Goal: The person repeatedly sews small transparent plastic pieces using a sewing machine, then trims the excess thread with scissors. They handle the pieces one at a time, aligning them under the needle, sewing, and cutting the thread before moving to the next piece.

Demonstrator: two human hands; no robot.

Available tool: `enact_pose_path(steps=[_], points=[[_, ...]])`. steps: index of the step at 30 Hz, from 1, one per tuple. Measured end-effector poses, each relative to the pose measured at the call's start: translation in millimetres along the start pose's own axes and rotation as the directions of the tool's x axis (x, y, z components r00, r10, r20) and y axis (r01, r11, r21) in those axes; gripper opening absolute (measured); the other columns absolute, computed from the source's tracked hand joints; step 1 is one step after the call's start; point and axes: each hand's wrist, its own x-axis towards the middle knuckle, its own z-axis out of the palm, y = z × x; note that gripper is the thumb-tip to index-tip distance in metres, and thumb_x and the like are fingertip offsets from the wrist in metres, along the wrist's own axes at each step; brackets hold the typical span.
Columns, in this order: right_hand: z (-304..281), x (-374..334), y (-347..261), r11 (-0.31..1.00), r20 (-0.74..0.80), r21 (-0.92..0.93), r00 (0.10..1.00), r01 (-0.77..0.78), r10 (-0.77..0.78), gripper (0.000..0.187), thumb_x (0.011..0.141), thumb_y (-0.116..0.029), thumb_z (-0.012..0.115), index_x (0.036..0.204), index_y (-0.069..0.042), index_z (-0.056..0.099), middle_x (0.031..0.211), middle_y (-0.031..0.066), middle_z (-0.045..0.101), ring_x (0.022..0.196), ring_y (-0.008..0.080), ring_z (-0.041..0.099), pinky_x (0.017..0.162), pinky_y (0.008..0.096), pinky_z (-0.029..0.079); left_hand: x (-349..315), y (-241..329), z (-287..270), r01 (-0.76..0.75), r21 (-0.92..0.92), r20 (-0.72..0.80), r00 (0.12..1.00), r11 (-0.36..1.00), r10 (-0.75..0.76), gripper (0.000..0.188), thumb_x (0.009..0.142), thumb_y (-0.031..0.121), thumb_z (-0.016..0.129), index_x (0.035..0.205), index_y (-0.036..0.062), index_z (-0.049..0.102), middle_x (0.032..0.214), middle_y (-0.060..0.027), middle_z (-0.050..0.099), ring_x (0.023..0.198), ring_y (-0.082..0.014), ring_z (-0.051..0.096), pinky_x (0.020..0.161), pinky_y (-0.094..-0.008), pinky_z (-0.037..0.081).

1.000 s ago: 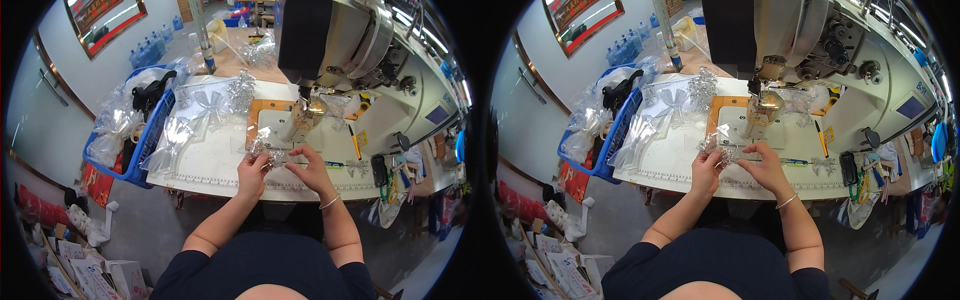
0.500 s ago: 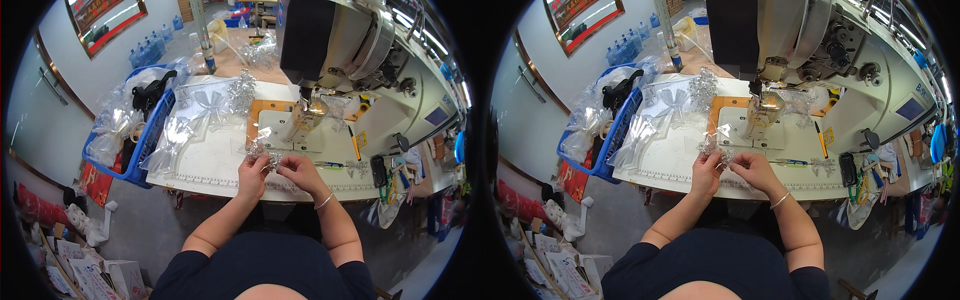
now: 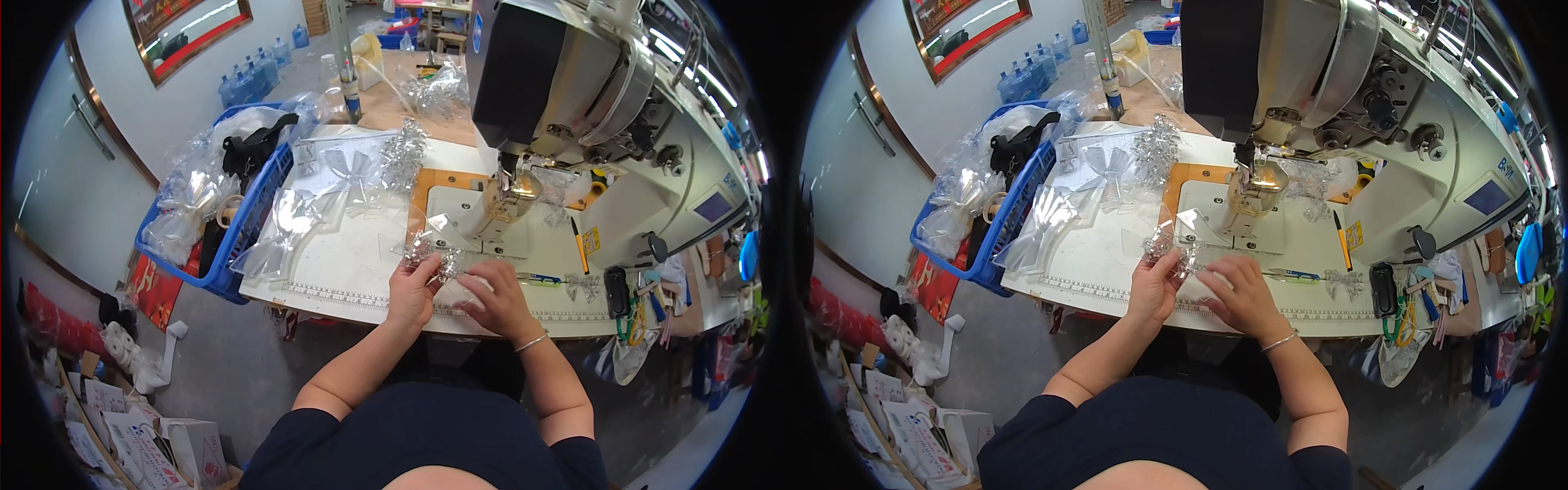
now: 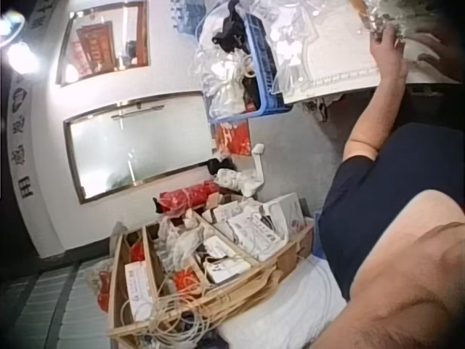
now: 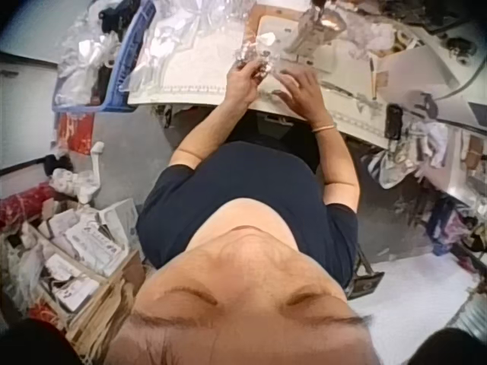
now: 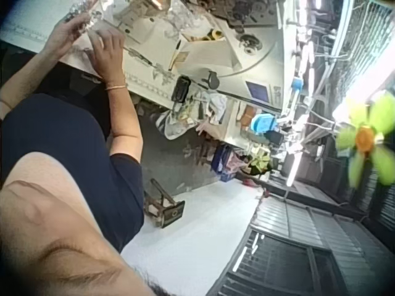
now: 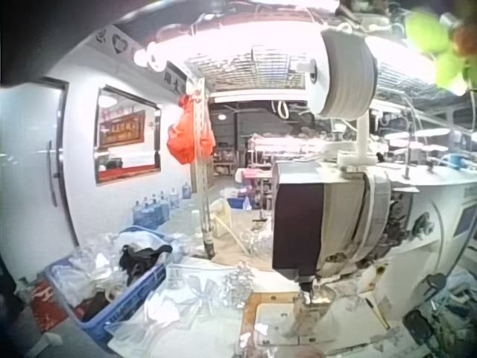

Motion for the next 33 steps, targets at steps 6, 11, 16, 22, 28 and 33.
enact_pose_path(steps=[6,11,16,22,28,33], points=[[8,3,5,0.976,-0.063,-0.148,0.983,0.162,-0.173,0.034,0.072,-0.012,0.061,0.106,-0.010,0.060,0.103,0.0065,0.057,0.099,0.0246,0.056,0.086,0.0389,0.045,-6,-3,-1,0.068,0.004,-0.004,0.998,0.998,-0.068,0.024,0.084,0.003,0.064,0.107,0.0077,0.056,0.094,-0.0034,0.060,0.082,-0.0135,0.060,0.070,-0.0275,0.052],[6,8,-2,0.970,-0.022,-0.156,0.981,0.186,-0.192,0.030,0.073,-0.012,0.059,0.103,-0.010,0.060,0.103,0.0065,0.058,0.099,0.0240,0.058,0.084,0.0365,0.047,-11,-1,2,0.119,0.005,-0.017,0.993,0.993,-0.119,0.025,0.084,0.004,0.064,0.107,0.0084,0.055,0.094,-0.0022,0.060,0.083,-0.0134,0.060,0.069,-0.0271,0.051],[-3,11,0,0.946,0.033,-0.187,0.964,0.265,-0.263,0.029,0.072,-0.010,0.060,0.101,-0.008,0.060,0.101,0.0061,0.059,0.096,0.0238,0.058,0.081,0.0345,0.049,-12,1,2,0.178,0.003,-0.012,0.984,0.984,-0.178,0.024,0.084,0.006,0.065,0.106,0.0093,0.055,0.093,-0.0016,0.061,0.082,-0.0131,0.060,0.069,-0.0272,0.050],[-22,25,-5,0.706,0.207,0.493,0.857,-0.508,0.472,0.017,0.081,-0.008,0.065,0.096,-0.003,0.059,0.087,0.0062,0.064,0.079,0.0173,0.063,0.072,0.0295,0.051,-24,5,-8,-0.070,0.202,0.335,0.942,0.977,-0.001,0.053,0.083,0.016,0.068,0.127,0.0055,0.043,0.122,-0.0067,0.051,0.111,-0.0177,0.051,0.093,-0.0338,0.044],[-42,36,23,-0.207,0.627,0.749,0.574,-0.629,0.527,0.013,0.083,-0.007,0.067,0.090,0.001,0.060,0.082,0.0074,0.063,0.072,0.0129,0.061,0.068,0.0240,0.052,4,-4,9,0.014,0.086,0.601,0.797,0.996,-0.063,0.058,0.083,0.020,0.067,0.132,0.0067,0.039,0.128,-0.0088,0.046,0.120,-0.0227,0.045,0.099,-0.0399,0.039],[-53,44,38,-0.161,0.554,0.772,0.527,-0.614,0.645,0.010,0.082,-0.004,0.066,0.087,0.002,0.060,0.079,0.0077,0.063,0.067,0.0138,0.061,0.064,0.0241,0.052,21,-9,32,0.043,0.095,0.475,0.876,0.995,-0.083,0.032,0.088,0.009,0.057,0.118,0.0031,0.050,0.108,-0.0093,0.057,0.098,-0.0214,0.059,0.085,-0.0387,0.048]])
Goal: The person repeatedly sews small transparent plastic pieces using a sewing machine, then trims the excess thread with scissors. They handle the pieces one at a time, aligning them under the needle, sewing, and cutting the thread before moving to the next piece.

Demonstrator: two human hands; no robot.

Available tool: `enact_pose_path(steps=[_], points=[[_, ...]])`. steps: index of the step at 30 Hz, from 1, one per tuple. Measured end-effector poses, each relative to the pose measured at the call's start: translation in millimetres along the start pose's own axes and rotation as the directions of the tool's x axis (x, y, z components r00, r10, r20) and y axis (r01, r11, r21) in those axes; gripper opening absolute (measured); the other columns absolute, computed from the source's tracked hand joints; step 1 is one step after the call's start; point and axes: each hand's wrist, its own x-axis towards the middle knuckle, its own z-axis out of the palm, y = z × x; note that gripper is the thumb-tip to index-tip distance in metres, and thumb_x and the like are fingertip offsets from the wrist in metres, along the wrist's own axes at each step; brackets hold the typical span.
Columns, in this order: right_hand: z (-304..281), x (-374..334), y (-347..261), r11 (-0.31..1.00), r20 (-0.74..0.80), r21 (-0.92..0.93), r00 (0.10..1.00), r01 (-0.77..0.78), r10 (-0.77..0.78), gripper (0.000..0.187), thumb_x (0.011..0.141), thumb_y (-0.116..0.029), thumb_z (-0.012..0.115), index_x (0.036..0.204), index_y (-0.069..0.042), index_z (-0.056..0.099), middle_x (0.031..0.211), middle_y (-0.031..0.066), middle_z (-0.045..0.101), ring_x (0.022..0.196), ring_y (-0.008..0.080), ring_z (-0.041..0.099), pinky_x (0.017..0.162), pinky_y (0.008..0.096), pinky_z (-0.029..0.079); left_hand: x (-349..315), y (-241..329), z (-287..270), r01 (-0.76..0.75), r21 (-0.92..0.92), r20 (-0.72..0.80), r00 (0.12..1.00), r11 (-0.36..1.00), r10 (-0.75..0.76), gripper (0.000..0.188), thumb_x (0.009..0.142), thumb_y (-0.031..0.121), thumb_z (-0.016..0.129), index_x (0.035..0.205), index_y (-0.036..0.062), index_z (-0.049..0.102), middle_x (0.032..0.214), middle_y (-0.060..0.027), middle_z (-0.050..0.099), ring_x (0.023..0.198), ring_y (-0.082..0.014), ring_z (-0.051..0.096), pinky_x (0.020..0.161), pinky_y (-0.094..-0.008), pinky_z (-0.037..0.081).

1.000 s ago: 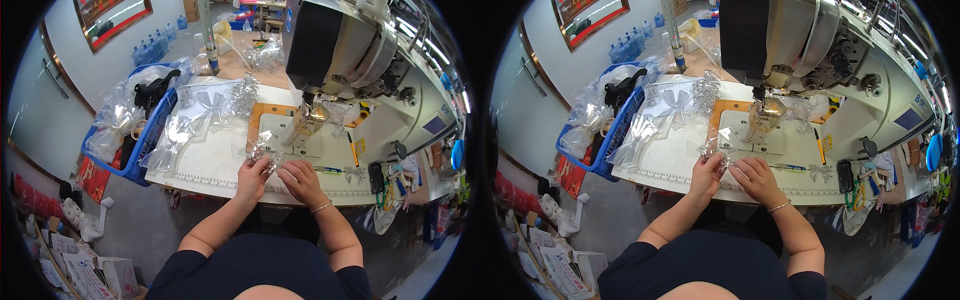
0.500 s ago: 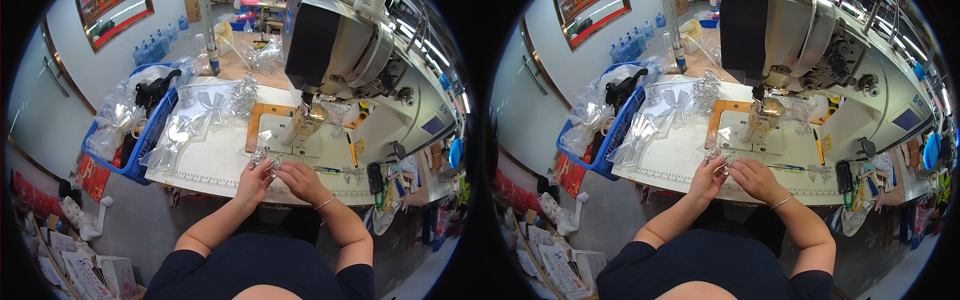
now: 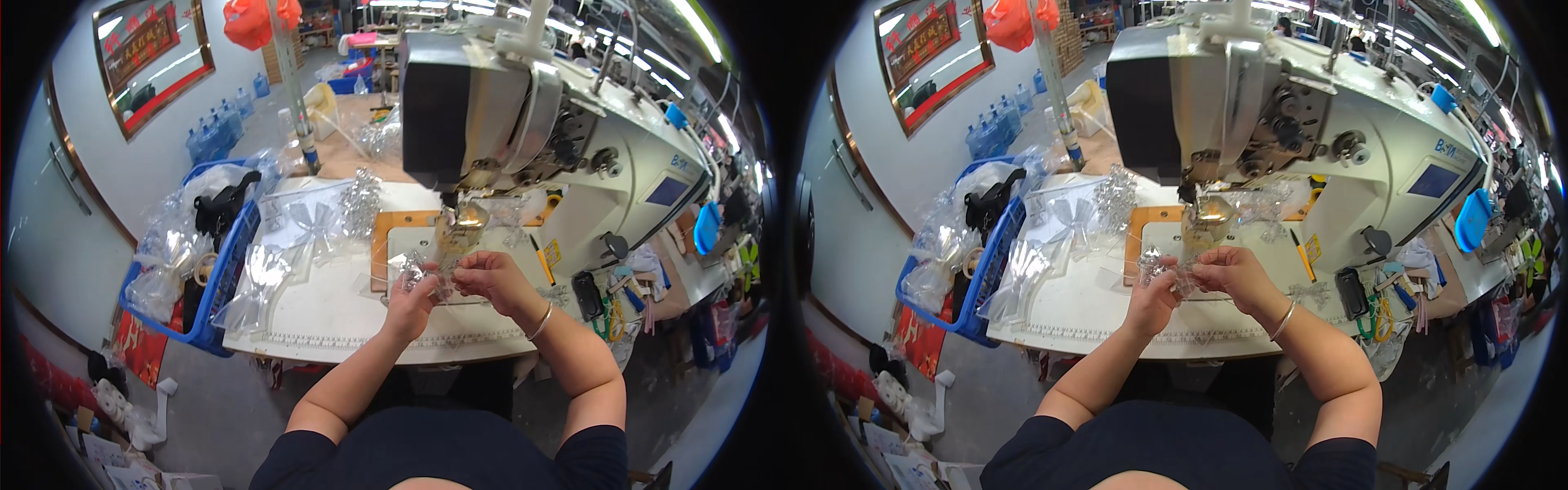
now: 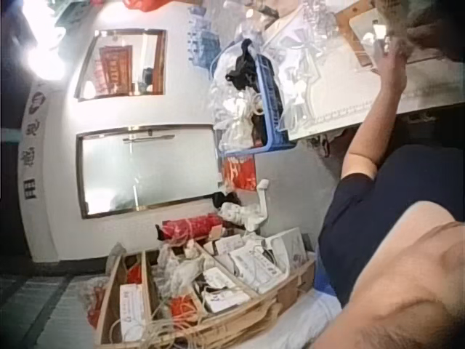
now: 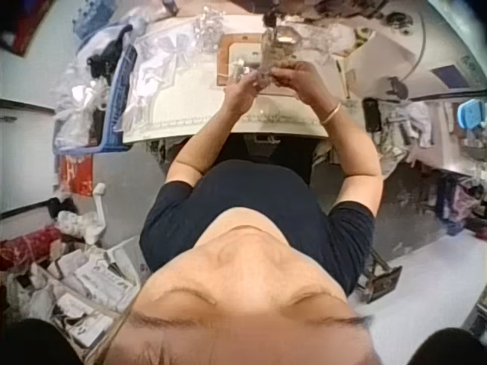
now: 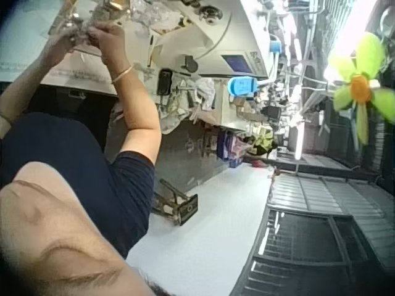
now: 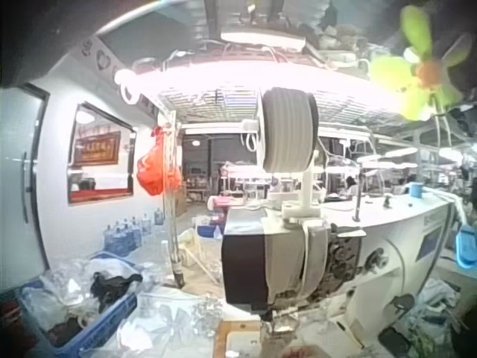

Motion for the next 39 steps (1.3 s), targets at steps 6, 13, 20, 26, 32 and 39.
enact_pose_path(steps=[6,13,20,26,32,39], points=[[-10,15,-28,0.986,-0.090,-0.133,0.990,0.098,-0.110,0.009,0.079,-0.002,0.066,0.083,0.003,0.059,0.072,0.0082,0.061,0.060,0.0136,0.057,0.059,0.0243,0.050,31,8,15,-0.047,-0.027,0.044,0.998,0.999,0.048,0.029,0.088,0.008,0.056,0.116,0.0028,0.051,0.107,-0.0089,0.060,0.093,-0.0191,0.059,0.082,-0.0357,0.048],[-12,21,-51,0.930,-0.184,-0.343,0.962,0.131,-0.203,0.009,0.074,-0.006,0.068,0.073,0.001,0.062,0.064,0.0046,0.060,0.054,0.0092,0.056,0.049,0.0233,0.048,36,14,38,-0.010,0.093,-0.063,0.998,0.996,0.016,0.024,0.088,0.010,0.057,0.112,0.0060,0.052,0.106,-0.0061,0.059,0.094,-0.0159,0.057,0.083,-0.0355,0.048],[-15,33,-64,0.771,-0.236,-0.635,0.935,0.058,-0.264,0.017,0.072,-0.011,0.071,0.080,0.001,0.064,0.068,0.0033,0.063,0.054,0.0074,0.056,0.048,0.0207,0.045,52,41,51,0.132,0.117,-0.111,0.987,0.984,-0.119,0.025,0.088,0.014,0.061,0.109,0.0032,0.052,0.102,-0.0066,0.060,0.092,-0.0149,0.057,0.082,-0.0320,0.047],[-14,37,-50,0.618,-0.250,-0.756,0.778,0.215,-0.576,0.019,0.067,-0.019,0.071,0.078,-0.003,0.070,0.069,0.0096,0.067,0.063,0.0186,0.063,0.062,0.0301,0.048,67,59,49,0.167,0.308,-0.029,0.986,0.937,-0.166,0.025,0.086,0.014,0.063,0.108,0.0034,0.055,0.101,-0.0063,0.061,0.088,-0.0140,0.058,0.080,-0.0314,0.048],[-18,57,-46,0.777,-0.278,-0.569,0.826,0.269,-0.490,0.013,0.070,-0.016,0.069,0.073,-0.003,0.071,0.064,0.0078,0.067,0.058,0.0137,0.063,0.057,0.0282,0.048,88,67,40,0.132,0.449,-0.024,0.990,0.883,-0.136,0.024,0.085,0.010,0.063,0.107,0.0026,0.056,0.098,-0.0058,0.061,0.086,-0.0146,0.060,0.075,-0.0309,0.050],[-16,51,-54,0.641,-0.212,-0.725,0.803,0.253,-0.557,0.017,0.070,-0.020,0.069,0.069,-0.003,0.068,0.060,0.0055,0.065,0.055,0.0137,0.062,0.054,0.0291,0.046,92,63,39,0.073,0.542,-0.026,0.997,0.837,-0.070,0.027,0.085,0.008,0.063,0.108,-0.0014,0.054,0.093,-0.0072,0.062,0.078,-0.0128,0.061,0.069,-0.0267,0.052]])
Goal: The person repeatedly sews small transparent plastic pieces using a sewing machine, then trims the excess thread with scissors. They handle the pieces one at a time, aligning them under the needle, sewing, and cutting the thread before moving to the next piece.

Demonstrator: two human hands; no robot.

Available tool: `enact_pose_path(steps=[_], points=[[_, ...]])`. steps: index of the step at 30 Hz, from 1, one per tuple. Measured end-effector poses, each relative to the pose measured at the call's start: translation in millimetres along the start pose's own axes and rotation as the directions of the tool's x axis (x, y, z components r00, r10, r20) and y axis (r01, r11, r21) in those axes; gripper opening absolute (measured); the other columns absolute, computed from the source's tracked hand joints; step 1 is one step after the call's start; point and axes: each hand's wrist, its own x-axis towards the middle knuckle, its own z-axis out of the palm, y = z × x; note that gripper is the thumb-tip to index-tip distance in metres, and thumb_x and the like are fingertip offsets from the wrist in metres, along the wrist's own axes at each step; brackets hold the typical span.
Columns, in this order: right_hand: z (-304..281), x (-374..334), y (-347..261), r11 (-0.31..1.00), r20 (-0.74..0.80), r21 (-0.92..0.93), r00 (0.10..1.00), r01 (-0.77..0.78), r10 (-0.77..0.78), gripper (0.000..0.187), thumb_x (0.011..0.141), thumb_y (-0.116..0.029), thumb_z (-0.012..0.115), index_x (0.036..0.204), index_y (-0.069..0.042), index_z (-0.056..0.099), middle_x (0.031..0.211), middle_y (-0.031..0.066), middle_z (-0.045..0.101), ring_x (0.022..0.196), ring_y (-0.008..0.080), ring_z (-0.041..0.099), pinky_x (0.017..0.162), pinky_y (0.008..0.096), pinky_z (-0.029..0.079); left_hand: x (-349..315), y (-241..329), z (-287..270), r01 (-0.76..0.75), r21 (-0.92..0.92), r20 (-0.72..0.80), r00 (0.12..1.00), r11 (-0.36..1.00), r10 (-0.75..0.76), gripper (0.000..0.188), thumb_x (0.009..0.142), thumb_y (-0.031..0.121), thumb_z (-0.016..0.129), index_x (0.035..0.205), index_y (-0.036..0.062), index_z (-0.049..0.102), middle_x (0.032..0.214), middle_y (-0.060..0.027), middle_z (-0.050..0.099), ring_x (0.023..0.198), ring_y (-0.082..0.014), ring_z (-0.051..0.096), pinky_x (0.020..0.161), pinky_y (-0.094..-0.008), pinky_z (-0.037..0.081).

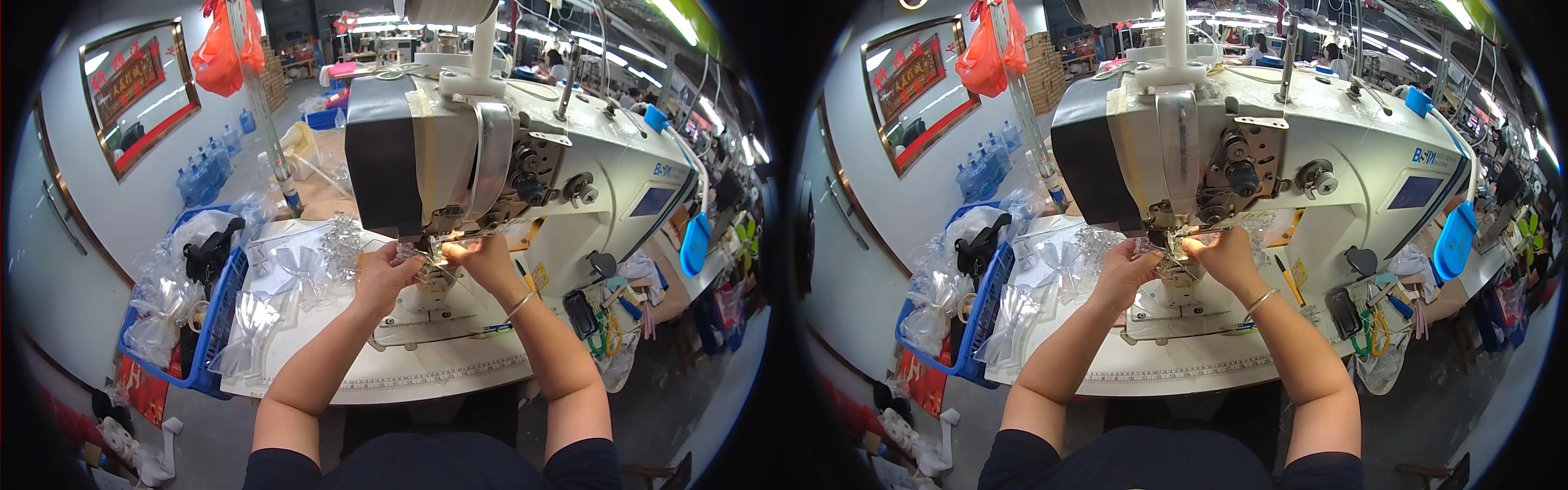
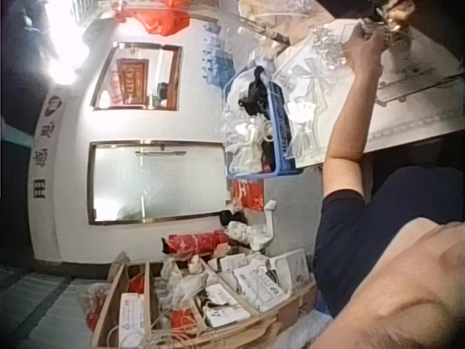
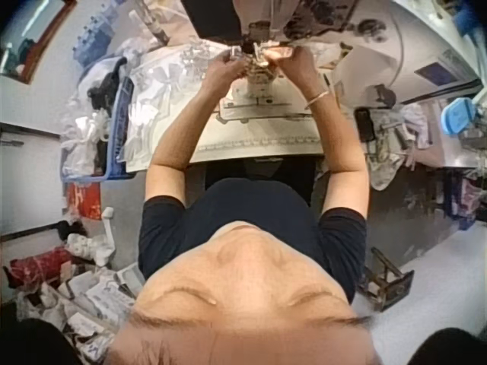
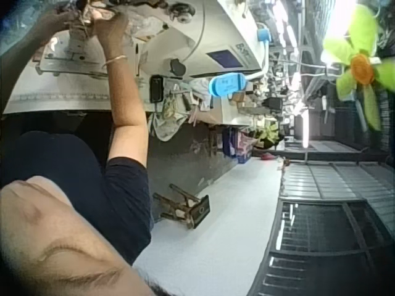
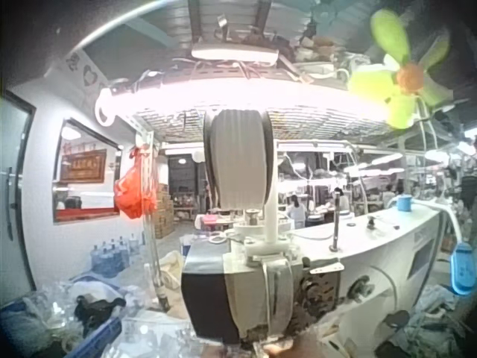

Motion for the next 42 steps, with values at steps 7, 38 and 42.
enact_pose_path(steps=[7,38,42], points=[[2,5,19,0.999,-0.007,0.053,1.000,0.013,-0.012,0.022,0.071,-0.022,0.070,0.067,-0.001,0.066,0.056,0.0066,0.062,0.050,0.0118,0.054,0.050,0.0296,0.042,0,-6,4,-0.003,-0.054,-0.004,1.000,0.999,0.003,0.024,0.086,0.010,0.062,0.106,0.0015,0.055,0.091,-0.0059,0.063,0.074,-0.0105,0.060,0.067,-0.0250,0.051],[12,2,24,0.999,-0.096,-0.025,0.994,0.044,-0.047,0.021,0.073,-0.021,0.067,0.071,0.000,0.070,0.047,0.0081,0.055,0.042,0.0107,0.049,0.045,0.0274,0.040,12,-1,-9,0.091,-0.069,0.043,0.995,0.994,-0.088,0.026,0.083,0.006,0.059,0.108,0.0015,0.055,0.097,-0.0085,0.062,0.083,-0.0161,0.062,0.068,-0.0323,0.054],[13,0,26,0.997,-0.091,0.068,0.995,0.046,-0.040,0.019,0.073,-0.018,0.067,0.077,0.001,0.070,0.052,0.0060,0.058,0.048,0.0100,0.052,0.048,0.0263,0.042,13,1,-8,0.093,-0.048,0.053,0.994,0.995,-0.090,0.026,0.083,0.006,0.059,0.107,0.0010,0.055,0.096,-0.0088,0.062,0.083,-0.0163,0.061,0.067,-0.0324,0.054]])
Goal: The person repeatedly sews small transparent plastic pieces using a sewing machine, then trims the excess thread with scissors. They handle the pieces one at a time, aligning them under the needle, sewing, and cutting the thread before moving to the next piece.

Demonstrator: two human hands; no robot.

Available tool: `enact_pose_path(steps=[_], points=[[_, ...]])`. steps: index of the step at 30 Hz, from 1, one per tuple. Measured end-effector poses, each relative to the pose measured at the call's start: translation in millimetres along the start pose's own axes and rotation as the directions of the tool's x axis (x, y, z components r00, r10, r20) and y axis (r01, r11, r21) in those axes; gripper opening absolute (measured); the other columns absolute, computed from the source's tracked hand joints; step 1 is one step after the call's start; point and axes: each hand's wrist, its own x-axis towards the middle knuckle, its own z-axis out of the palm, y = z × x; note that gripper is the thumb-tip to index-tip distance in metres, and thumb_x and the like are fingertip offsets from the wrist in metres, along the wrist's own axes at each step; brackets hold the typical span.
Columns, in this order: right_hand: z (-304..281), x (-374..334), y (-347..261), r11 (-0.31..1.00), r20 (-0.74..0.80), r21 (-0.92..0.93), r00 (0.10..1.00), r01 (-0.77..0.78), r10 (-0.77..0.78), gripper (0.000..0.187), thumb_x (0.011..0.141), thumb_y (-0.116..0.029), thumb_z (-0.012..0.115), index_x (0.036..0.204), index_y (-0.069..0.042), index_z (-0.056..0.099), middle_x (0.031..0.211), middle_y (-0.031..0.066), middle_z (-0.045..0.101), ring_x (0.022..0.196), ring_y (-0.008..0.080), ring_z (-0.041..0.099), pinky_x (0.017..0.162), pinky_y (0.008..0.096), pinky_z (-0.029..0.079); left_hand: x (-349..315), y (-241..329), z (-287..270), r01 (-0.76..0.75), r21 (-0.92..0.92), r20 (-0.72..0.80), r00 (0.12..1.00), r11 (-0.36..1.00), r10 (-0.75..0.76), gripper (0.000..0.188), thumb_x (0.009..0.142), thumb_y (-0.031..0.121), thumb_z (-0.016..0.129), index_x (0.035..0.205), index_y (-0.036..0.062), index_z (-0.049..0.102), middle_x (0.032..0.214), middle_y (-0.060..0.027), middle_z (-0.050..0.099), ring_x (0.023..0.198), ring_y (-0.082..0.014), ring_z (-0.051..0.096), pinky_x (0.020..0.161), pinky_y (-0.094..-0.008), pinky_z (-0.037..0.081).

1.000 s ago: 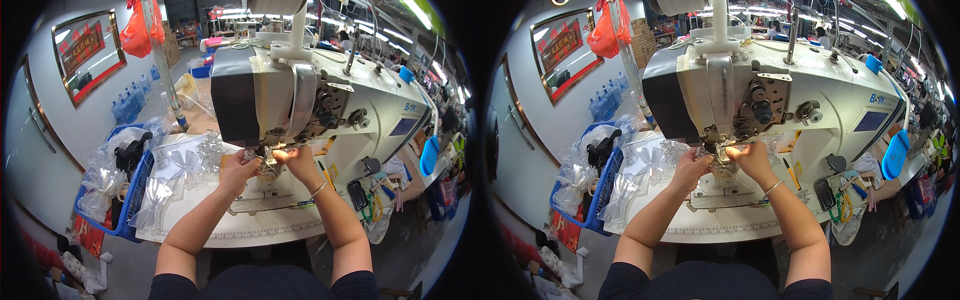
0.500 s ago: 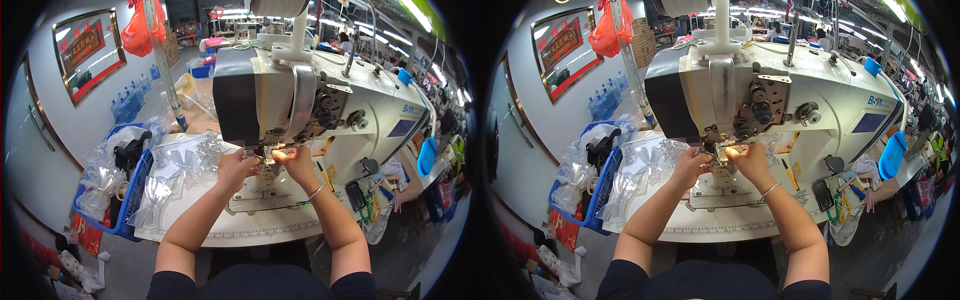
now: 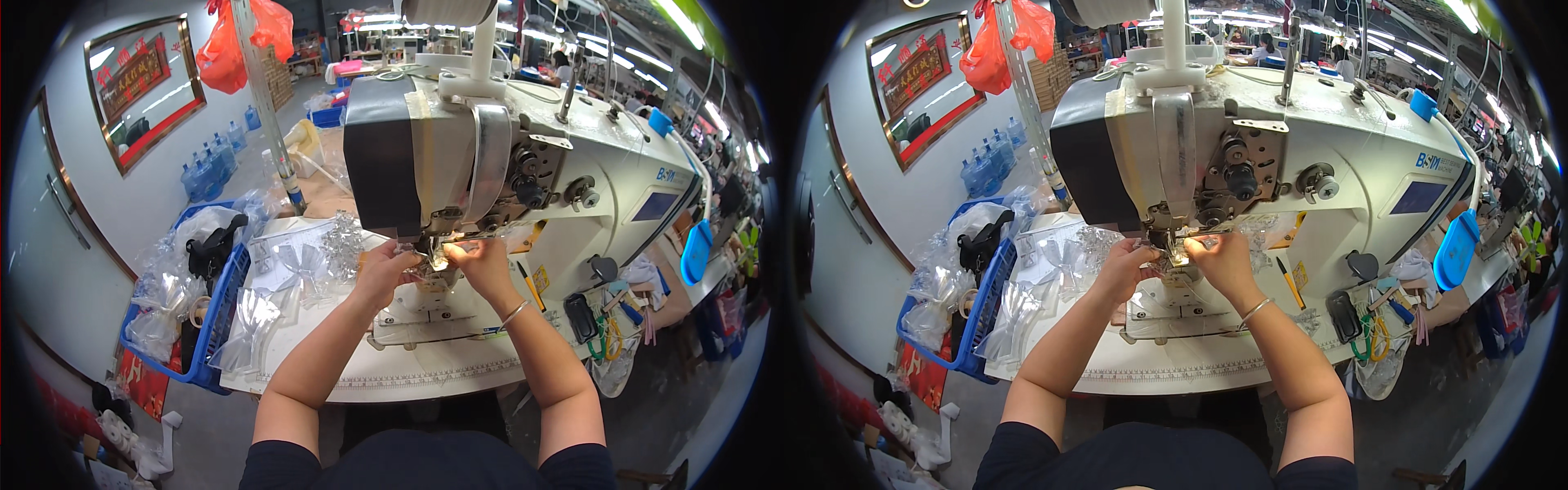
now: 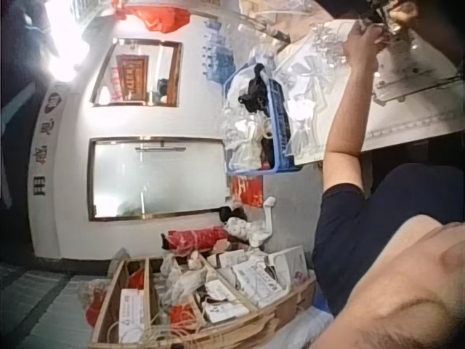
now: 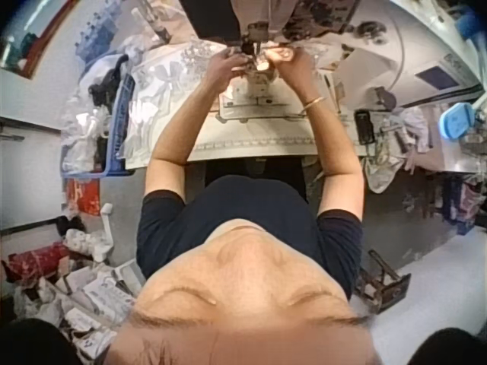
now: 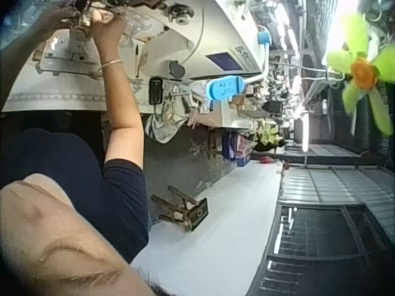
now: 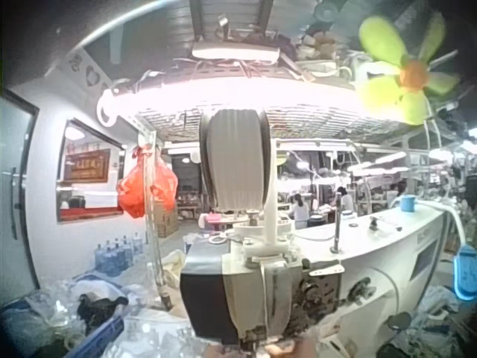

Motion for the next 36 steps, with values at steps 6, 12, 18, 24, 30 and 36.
enact_pose_path(steps=[6,12,18,24,30,36], points=[[-3,4,-7,0.997,0.024,-0.029,0.997,-0.075,0.075,0.023,0.072,-0.017,0.066,0.062,0.003,0.063,0.051,0.0074,0.057,0.046,0.0118,0.051,0.046,0.0277,0.041,-4,-2,7,-0.020,-0.061,-0.059,0.998,0.998,0.016,0.023,0.082,0.006,0.059,0.104,0.0013,0.055,0.094,-0.0090,0.061,0.082,-0.0162,0.060,0.068,-0.0317,0.053],[-39,-14,10,0.946,0.065,0.189,0.964,-0.265,0.257,0.018,0.085,-0.015,0.058,0.087,0.003,0.059,0.067,0.0076,0.056,0.056,0.0131,0.055,0.054,0.0264,0.047,34,-19,-69,-0.340,-0.398,-0.456,0.879,0.852,0.138,0.014,0.083,0.008,0.058,0.094,0.0070,0.051,0.087,-0.0055,0.057,0.077,-0.0156,0.056,0.071,-0.0334,0.047],[-75,-138,98,0.820,0.249,-0.487,0.947,0.302,-0.201,0.020,0.070,-0.005,0.066,0.089,-0.003,0.065,0.096,0.0133,0.062,0.092,0.0318,0.057,0.081,0.0389,0.047,-45,-20,-90,-0.384,-0.217,-0.234,0.913,0.897,0.334,0.029,0.085,0.003,0.055,0.114,0.0057,0.052,0.107,-0.0080,0.060,0.093,-0.0176,0.059,0.080,-0.0337,0.048],[-49,-145,107,0.896,-0.027,-0.401,0.976,0.189,-0.218,0.020,0.084,0.001,0.050,0.104,0.000,0.057,0.087,0.0142,0.057,0.079,0.0298,0.056,0.072,0.0344,0.045,-108,-40,-65,-0.320,-0.346,-0.096,0.947,0.882,0.306,0.028,0.086,0.001,0.053,0.115,0.0039,0.052,0.113,-0.0133,0.059,0.103,-0.0220,0.059,0.088,-0.0360,0.049],[-8,-140,-23,0.937,0.046,-0.161,0.951,0.310,-0.307,0.042,0.085,-0.019,0.062,0.124,-0.007,0.054,0.079,0.0089,0.045,0.067,0.0230,0.048,0.059,0.0313,0.043,-129,-45,-43,-0.272,-0.175,-0.059,0.962,0.946,0.265,0.041,0.086,0.000,0.054,0.127,0.0001,0.047,0.113,-0.0141,0.061,0.101,-0.0176,0.059,0.086,-0.0315,0.048],[10,-137,-26,0.855,0.161,-0.196,0.875,0.481,-0.456,0.043,0.070,-0.009,0.077,0.111,-0.010,0.066,0.080,0.0066,0.053,0.060,0.0176,0.052,0.054,0.0273,0.045,-143,-39,-34,-0.203,-0.170,-0.054,0.979,0.964,0.197,0.046,0.086,0.005,0.055,0.130,-0.0017,0.042,0.115,-0.0151,0.060,0.105,-0.0226,0.059,0.087,-0.0376,0.050]])
